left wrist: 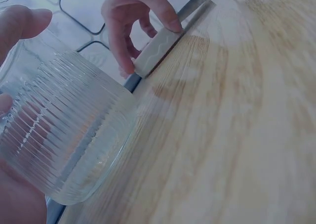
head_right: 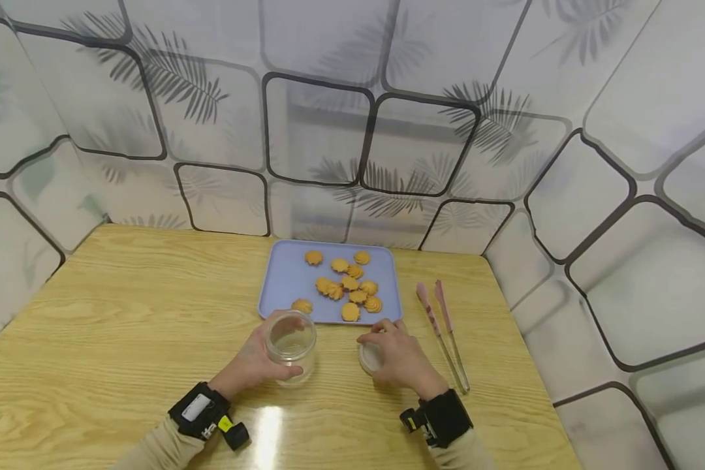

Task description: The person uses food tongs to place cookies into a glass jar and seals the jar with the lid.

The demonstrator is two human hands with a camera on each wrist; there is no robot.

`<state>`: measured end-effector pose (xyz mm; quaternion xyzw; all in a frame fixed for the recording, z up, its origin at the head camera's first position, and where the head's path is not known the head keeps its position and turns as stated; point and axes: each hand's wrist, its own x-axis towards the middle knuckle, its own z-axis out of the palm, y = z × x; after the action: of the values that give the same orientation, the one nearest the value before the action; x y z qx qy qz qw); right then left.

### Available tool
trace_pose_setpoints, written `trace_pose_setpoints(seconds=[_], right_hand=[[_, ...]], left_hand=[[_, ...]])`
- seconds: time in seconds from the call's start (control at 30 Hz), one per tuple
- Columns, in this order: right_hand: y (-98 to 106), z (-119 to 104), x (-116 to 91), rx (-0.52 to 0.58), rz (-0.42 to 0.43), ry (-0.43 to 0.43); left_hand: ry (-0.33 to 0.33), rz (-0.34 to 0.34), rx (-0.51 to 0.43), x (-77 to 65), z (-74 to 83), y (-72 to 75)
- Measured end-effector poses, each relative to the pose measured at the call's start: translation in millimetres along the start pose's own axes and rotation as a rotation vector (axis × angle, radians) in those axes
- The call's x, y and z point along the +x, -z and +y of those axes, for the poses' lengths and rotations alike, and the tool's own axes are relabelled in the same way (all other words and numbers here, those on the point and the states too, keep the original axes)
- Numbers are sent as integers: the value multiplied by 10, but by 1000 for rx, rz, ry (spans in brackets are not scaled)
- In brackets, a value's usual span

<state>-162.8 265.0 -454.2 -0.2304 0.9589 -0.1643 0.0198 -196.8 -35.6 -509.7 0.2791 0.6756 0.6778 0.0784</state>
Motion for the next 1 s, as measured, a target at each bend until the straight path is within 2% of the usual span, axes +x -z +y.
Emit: trace_pose_setpoints(seconds=[0.43,0.8,0.9,1.0], right_hand=[[-44,58,1,22,-14,-7],[-58,19,-8,60,-10,-61],[-47,33,-12,78,42,-91],[-9,106,-22,133,193,-130]], left_hand=[[-12,-3,6,4,-6,8],[-31,-7,6,2,-25,23],[-34,-6,2,12,-11,21],[-30,-4,-5,5,-10,14]])
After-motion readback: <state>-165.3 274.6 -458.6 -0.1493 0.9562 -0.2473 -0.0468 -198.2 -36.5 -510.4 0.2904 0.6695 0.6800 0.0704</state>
